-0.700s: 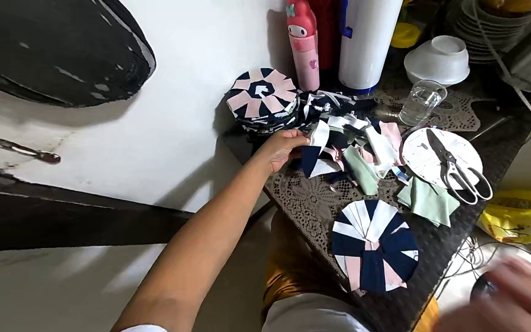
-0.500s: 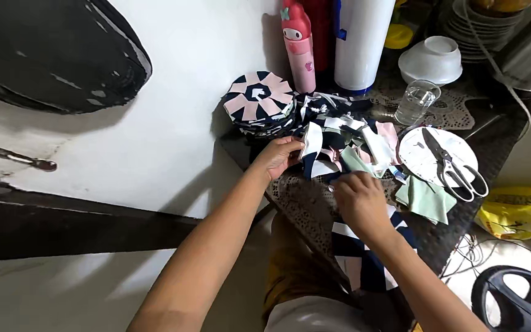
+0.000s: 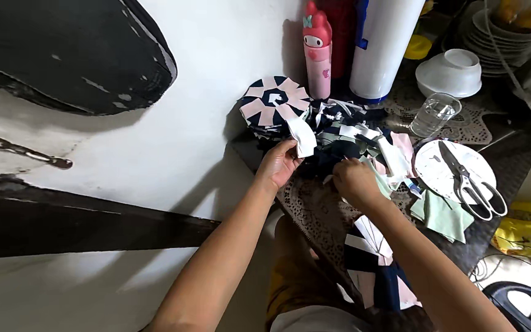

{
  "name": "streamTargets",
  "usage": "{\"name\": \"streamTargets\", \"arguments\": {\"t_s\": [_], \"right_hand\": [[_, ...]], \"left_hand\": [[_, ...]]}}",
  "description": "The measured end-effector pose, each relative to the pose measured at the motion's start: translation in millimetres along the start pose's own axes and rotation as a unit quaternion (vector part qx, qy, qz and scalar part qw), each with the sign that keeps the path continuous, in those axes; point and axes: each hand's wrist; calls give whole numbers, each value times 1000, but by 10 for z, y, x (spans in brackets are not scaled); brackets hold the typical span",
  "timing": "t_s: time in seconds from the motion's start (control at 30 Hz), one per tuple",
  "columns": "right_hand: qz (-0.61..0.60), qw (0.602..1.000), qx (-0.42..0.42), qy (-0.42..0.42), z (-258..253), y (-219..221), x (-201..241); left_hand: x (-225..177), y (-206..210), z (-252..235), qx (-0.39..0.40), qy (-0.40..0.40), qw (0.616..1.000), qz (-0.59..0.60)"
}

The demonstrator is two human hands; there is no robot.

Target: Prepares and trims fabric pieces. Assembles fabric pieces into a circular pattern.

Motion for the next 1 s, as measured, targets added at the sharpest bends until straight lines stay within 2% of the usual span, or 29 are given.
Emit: {"name": "streamTargets", "arguments": {"t_s": [0.1, 0.17, 0.27, 0.33, 0.37, 0.4, 0.43, 0.47, 0.53, 0.6, 0.67, 0.73, 0.8, 0.93, 1.0], "right_hand": [[-199, 975, 22, 100, 17, -232, -52], [-367, 917, 35, 153, 58, -257, -123], [-553, 806, 61, 203, 141, -218, -224], [-595, 770, 69, 219, 203, -195, -259], [-603, 763, 70, 221, 231, -180, -276], [-610, 758, 73, 221, 260, -168, -289], [-615, 753, 77, 219, 290, -160, -298], [-619, 750, 82, 216, 322, -159, -298], [-630, 743, 93, 205, 391, -148, -284], [-644, 732, 106, 194, 453, -125, -263], [-651, 727, 110, 189, 497, -97, -228], [-641, 739, 106, 180, 531, -80, -202], [-620, 761, 85, 172, 549, -59, -182], [-606, 771, 73, 180, 540, -36, -136], [-555, 812, 45, 176, 529, 1, -87]], "left_hand": [[-69, -1, 135, 5, 82, 993, -89], [-83, -59, 246, 24, 172, 959, -226], [54, -167, 424, 38, 319, 833, -450], [251, -247, 540, 80, 351, 747, -559], [352, -275, 590, 112, 342, 718, -595], [429, -277, 642, 142, 314, 709, -615], [496, -262, 688, 157, 293, 717, -613], [546, -228, 734, 154, 279, 742, -590], [588, -112, 824, 132, 233, 826, -496], [566, 50, 890, 124, 135, 915, -359], [527, 199, 905, 102, 26, 970, -221], [517, 271, 889, 76, -17, 984, -159], [510, 262, 876, 71, -19, 986, -149], [467, 189, 899, 75, -16, 986, -151], [446, 156, 907, 72, -11, 985, -154]]}}
Point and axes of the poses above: each hand's wrist, its own z-axis away from the middle knuckle, its own y-axis out of the palm, x = y × z, and after that the axes turned 7 degrees about z, right-handed
